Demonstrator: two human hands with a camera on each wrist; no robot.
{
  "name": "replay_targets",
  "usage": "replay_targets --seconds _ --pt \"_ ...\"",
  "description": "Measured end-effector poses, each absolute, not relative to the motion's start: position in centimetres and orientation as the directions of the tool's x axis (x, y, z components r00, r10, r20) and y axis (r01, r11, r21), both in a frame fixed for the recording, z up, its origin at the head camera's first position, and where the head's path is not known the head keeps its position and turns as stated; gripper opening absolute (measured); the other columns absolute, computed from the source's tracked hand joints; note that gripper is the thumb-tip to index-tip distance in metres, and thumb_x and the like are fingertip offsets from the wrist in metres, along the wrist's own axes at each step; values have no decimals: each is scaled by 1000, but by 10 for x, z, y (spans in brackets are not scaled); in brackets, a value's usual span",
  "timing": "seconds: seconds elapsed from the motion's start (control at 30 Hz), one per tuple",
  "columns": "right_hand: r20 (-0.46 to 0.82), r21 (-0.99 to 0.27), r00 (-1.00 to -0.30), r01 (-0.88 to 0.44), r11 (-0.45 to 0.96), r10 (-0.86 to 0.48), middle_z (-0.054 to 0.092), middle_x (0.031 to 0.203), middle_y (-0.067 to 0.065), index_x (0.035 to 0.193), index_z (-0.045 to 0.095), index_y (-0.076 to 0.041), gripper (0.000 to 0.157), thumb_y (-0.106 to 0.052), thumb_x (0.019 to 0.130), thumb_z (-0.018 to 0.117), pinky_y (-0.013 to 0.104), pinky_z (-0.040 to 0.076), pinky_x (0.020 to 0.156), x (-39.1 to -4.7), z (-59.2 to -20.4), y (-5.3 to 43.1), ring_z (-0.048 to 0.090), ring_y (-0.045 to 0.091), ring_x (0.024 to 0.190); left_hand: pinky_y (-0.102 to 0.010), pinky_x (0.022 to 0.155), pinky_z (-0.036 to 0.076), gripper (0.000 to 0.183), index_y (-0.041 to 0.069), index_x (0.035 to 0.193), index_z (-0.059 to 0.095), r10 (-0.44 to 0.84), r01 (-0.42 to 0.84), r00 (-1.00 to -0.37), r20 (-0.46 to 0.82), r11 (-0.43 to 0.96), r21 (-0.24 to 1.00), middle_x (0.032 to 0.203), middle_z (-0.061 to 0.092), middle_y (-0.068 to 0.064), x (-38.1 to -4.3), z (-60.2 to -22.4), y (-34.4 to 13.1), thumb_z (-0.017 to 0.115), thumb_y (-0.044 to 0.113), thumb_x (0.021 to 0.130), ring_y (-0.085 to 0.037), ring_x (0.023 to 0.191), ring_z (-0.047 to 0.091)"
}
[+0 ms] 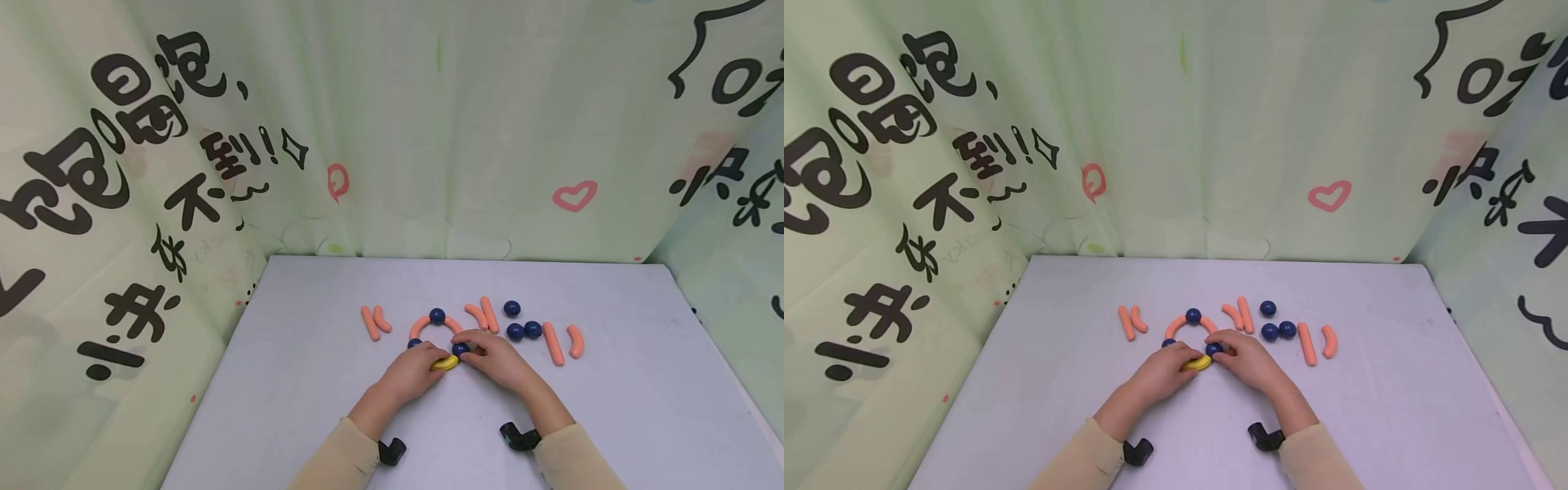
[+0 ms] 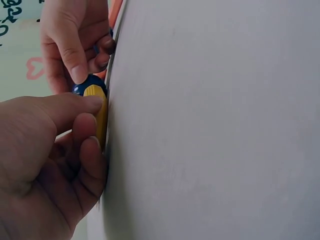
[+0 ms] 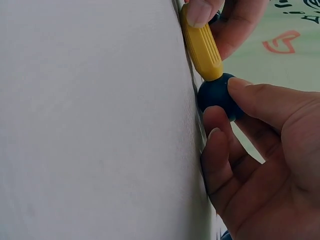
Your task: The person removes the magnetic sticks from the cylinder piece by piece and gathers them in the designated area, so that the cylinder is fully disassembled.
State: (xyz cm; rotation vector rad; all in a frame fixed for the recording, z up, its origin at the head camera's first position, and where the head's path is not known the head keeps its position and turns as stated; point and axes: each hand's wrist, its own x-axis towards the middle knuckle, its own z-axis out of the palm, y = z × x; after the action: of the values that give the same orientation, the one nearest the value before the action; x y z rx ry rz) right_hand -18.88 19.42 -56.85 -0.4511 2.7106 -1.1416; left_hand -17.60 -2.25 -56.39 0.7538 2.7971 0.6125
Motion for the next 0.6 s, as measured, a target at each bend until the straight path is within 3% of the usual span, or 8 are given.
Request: replay_targets --seconds 0.2,0.4,0.6 --pt "-66 -706 -941 -192 682 -333 66 123 -6 125 65 -29 32 -20 95 67 27 48 74 -189 -567 193 56 11 82 -19 82 51 35 23 128 66 500 430 -864 -61 796 425 111 64 7 -175 -564 -21 68 27 94 -2 89 58" --pt "-87 -708 -942 -170 685 -324 67 120 -10 122 67 -32 32 -19 93 68 27 46 72 -190 -566 192 55 12 80 -16 70 44 37 24 129 66 501 420 -862 -82 794 440 101 60 8 -177 -565 -20 69 30 93 -2 75 49" --pt "-110 -722 -940 -148 676 -324 67 115 -13 122 67 -32 32 -19 93 69 27 45 71 -192 -568 191 53 13 79 -16 67 42 38 24 130 65 514 425 -851 -104 793 437 97 57 10 -178 -564 -21 69 33 93 -3 74 49"
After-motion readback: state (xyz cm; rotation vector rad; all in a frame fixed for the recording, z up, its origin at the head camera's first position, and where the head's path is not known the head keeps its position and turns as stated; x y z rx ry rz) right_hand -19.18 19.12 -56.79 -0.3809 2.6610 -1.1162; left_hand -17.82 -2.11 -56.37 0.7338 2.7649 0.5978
